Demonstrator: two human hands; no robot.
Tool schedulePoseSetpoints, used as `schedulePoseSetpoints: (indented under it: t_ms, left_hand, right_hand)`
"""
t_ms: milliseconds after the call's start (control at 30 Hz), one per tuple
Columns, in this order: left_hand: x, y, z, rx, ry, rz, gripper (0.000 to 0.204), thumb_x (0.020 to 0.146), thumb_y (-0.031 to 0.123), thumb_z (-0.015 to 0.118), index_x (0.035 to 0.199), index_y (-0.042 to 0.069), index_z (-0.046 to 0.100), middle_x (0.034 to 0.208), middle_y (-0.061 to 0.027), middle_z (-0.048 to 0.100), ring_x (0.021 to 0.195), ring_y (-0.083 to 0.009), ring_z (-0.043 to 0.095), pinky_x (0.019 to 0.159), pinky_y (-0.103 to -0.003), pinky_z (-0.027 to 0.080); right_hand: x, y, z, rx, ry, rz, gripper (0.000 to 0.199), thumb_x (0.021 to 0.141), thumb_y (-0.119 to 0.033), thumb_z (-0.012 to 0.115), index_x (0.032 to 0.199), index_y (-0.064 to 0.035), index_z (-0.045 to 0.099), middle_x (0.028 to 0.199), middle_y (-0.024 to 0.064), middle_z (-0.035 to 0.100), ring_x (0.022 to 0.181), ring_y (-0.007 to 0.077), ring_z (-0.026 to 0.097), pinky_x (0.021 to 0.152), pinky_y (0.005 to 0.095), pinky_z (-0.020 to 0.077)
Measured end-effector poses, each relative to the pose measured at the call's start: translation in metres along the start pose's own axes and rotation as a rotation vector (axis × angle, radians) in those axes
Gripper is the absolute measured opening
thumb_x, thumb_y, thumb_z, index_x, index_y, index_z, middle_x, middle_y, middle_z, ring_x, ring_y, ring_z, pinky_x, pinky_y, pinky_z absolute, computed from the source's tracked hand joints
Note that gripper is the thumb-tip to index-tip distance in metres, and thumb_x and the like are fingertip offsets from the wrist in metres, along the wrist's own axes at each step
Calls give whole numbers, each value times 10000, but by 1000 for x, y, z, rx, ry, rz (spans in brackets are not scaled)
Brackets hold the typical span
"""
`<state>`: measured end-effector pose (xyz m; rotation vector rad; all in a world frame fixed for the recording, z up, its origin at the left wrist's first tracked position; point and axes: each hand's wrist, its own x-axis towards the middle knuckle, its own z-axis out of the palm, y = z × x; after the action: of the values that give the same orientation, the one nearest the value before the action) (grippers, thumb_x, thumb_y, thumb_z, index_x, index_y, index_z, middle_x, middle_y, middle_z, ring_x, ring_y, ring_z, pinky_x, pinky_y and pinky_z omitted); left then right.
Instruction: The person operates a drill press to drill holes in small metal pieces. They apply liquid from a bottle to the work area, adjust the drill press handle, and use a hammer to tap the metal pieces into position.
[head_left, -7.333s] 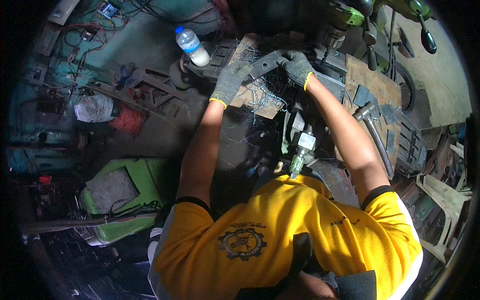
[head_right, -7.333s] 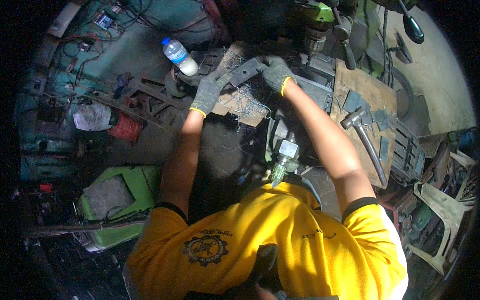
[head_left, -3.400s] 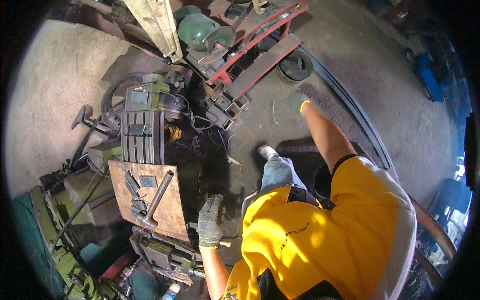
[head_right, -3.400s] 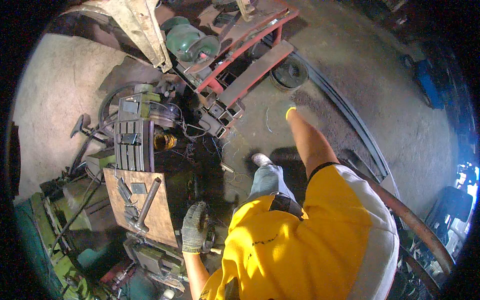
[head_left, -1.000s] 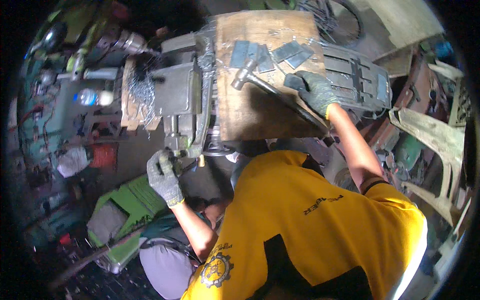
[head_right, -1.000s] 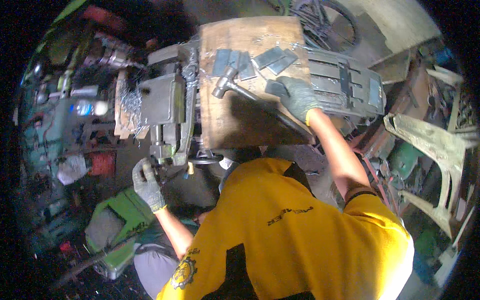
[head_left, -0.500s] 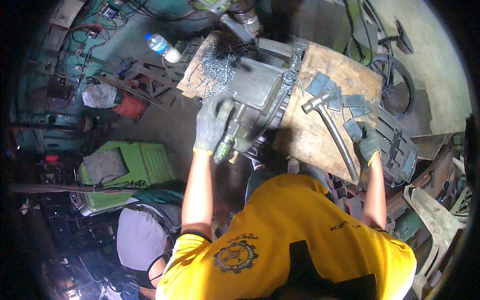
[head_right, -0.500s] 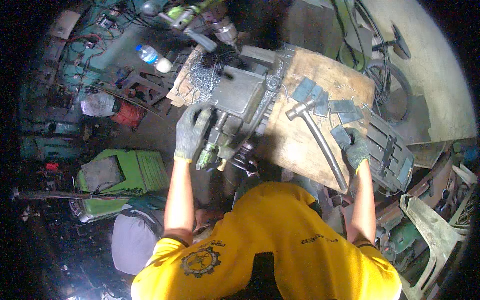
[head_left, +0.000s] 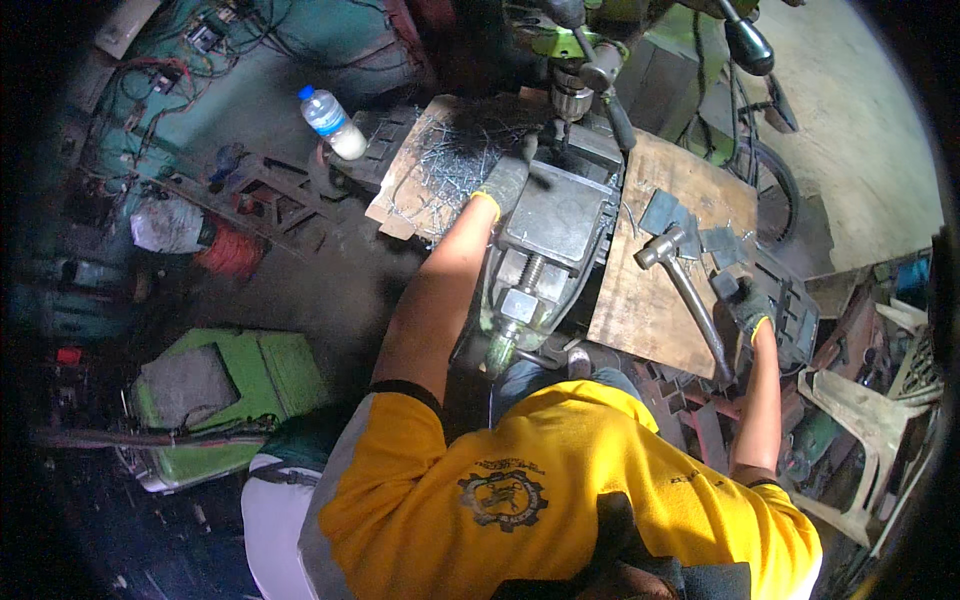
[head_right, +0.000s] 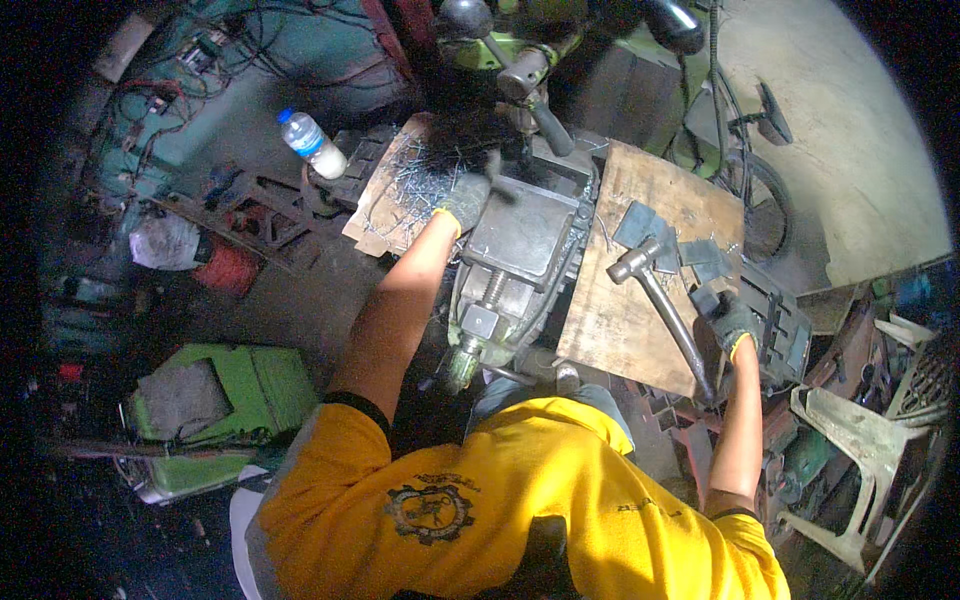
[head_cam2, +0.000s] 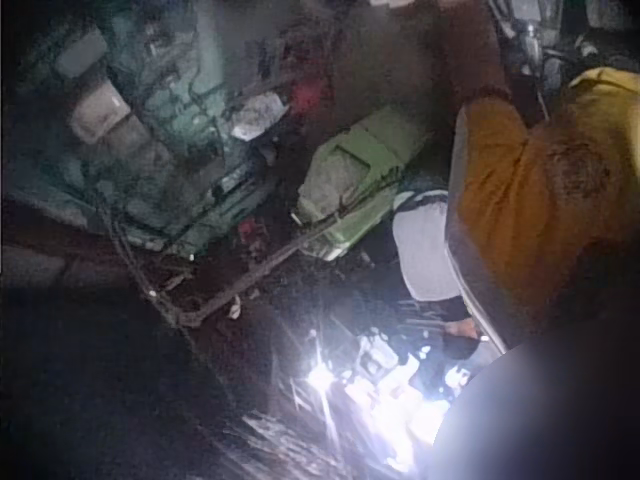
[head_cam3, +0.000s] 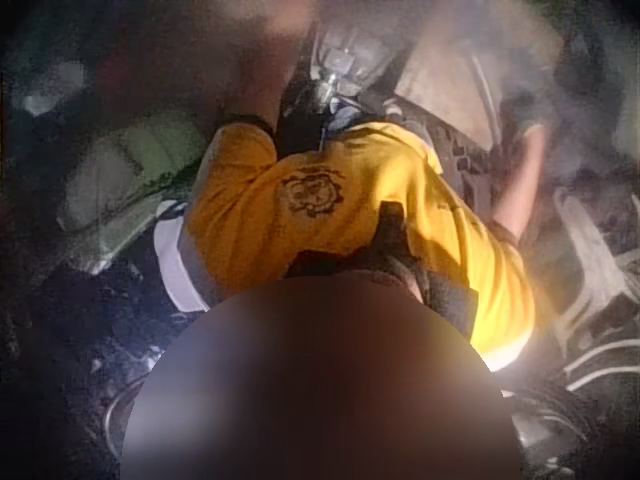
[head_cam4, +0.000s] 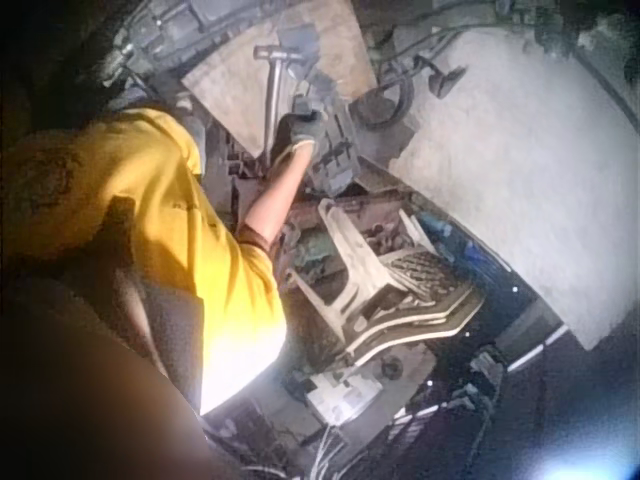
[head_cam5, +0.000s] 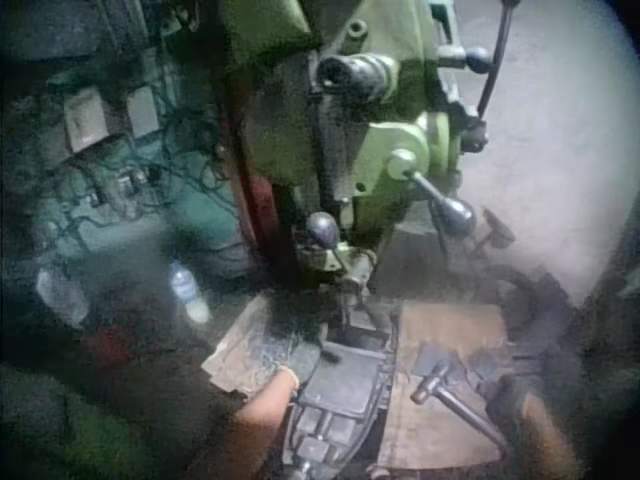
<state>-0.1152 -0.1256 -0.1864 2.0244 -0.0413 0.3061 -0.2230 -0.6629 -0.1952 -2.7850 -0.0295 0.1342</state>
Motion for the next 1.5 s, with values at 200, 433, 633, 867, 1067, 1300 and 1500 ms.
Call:
schedulePoseSetpoints:
  t_ms: [200, 433, 633, 867, 1067, 1300, 1500]
  left_hand:
    - [3, -17, -2, 50, -94, -59, 605, 1019, 496, 401, 1372, 14, 502, 1317, -186, 582, 1212, -292, 529, 1028, -377, 403]
    - [16, -37, 3, -222, -130, -69, 468, 979, 383, 538, 1220, -11, 614, 1066, -125, 706, 889, -277, 653, 854, -390, 512]
    - [51, -65, 17, 95, -223, 72, 294, 936, 201, 599, 1132, -7, 667, 1067, -111, 706, 933, -222, 647, 863, -350, 517]
    - [40, -59, 20, -591, -218, -244, 304, 939, 115, 522, 1194, -11, 628, 1178, -151, 653, 1074, -250, 608, 935, -380, 503]
    - [66, -121, 47, -474, -238, -85, 454, 918, 192, 471, 1291, -62, 513, 1325, -205, 544, 1196, -373, 520, 1058, -460, 425]
    - [67, -133, 56, -653, -175, -71, 582, 890, 313, 452, 1347, -46, 481, 1392, -235, 486, 1253, -439, 464, 1112, -542, 348]
    - [66, -121, 46, -525, -266, 0, 575, 911, 297, 428, 1377, -38, 458, 1397, -254, 476, 1263, -444, 461, 1095, -569, 362]
  right_hand:
    - [-12, -56, -40, 330, 325, 108, 317, 794, -88, 707, 1087, 12, 640, 876, 136, 684, 770, 208, 619, 692, 352, 488]
    - [0, -204, -51, 880, 73, 102, 410, 835, -125, 710, 1208, 22, 623, 1002, 86, 689, 795, 140, 619, 685, 283, 514]
    - [51, -272, -31, 811, -66, 11, 405, 865, -176, 712, 1218, 3, 625, 939, 25, 667, 711, 91, 567, 587, 244, 469]
    - [92, -293, -9, 814, -119, 17, 380, 845, -204, 736, 1174, -25, 671, 824, 13, 667, 636, 81, 540, 557, 243, 438]
    - [125, -288, 17, 861, -210, -26, 348, 810, -223, 769, 1096, -29, 722, 805, 21, 678, 657, 89, 560, 587, 270, 460]
    - [153, -295, 20, 773, -333, -194, 311, 805, -173, 720, 1096, -63, 705, 771, 44, 668, 601, 122, 559, 566, 292, 463]
    - [136, -337, 35, 253, 94, -230, 330, 790, -223, 684, 1082, -74, 720, 939, 166, 721, 858, 293, 691, 744, 383, 532]
